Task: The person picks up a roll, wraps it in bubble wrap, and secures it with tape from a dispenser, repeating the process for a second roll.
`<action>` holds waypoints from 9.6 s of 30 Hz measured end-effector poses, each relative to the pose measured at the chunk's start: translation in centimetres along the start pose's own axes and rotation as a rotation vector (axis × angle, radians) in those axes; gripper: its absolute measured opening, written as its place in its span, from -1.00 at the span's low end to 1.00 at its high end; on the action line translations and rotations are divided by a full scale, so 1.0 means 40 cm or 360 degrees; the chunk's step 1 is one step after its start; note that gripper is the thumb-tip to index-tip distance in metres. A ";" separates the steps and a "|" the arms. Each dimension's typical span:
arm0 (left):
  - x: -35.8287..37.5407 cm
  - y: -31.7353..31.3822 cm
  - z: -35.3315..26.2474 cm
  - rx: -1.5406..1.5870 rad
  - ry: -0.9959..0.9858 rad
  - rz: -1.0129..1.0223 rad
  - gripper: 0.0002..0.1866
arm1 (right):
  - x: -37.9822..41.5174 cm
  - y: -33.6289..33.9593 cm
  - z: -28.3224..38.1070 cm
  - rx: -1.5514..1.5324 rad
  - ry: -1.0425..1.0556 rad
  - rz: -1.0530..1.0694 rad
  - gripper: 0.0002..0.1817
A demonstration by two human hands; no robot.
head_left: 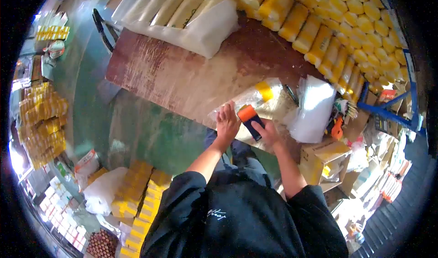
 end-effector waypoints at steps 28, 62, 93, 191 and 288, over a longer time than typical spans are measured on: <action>-0.139 0.003 0.124 0.1040 -0.0199 0.0308 -0.38 | -0.135 -0.029 -0.091 0.0334 -0.0290 -0.0104 -0.34; -0.205 0.044 0.112 0.0224 0.0198 0.0384 0.09 | -0.194 -0.043 0.020 0.0553 -0.0184 -0.0172 -0.39; -0.157 0.020 0.121 0.0173 0.0377 0.0363 0.13 | -0.215 -0.036 0.016 0.0877 0.0055 -0.0140 -0.31; -0.158 0.531 -0.032 0.0593 -0.0589 0.0182 -0.82 | 0.152 -0.226 0.210 0.0629 0.1367 -0.0243 -0.57; -0.401 0.260 0.410 0.1120 0.0387 0.0018 -0.53 | -0.192 -0.229 0.176 0.0784 0.0237 0.0010 -0.41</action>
Point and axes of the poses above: each hand's wrist, its own x-axis away from the middle knuckle, its own y-axis out of the back of the hand, z = x × y, the point moved 9 cm from there along -x, towards the middle knuckle, and after that the axes turned 8 degrees about -z, right-handed, at the moved point
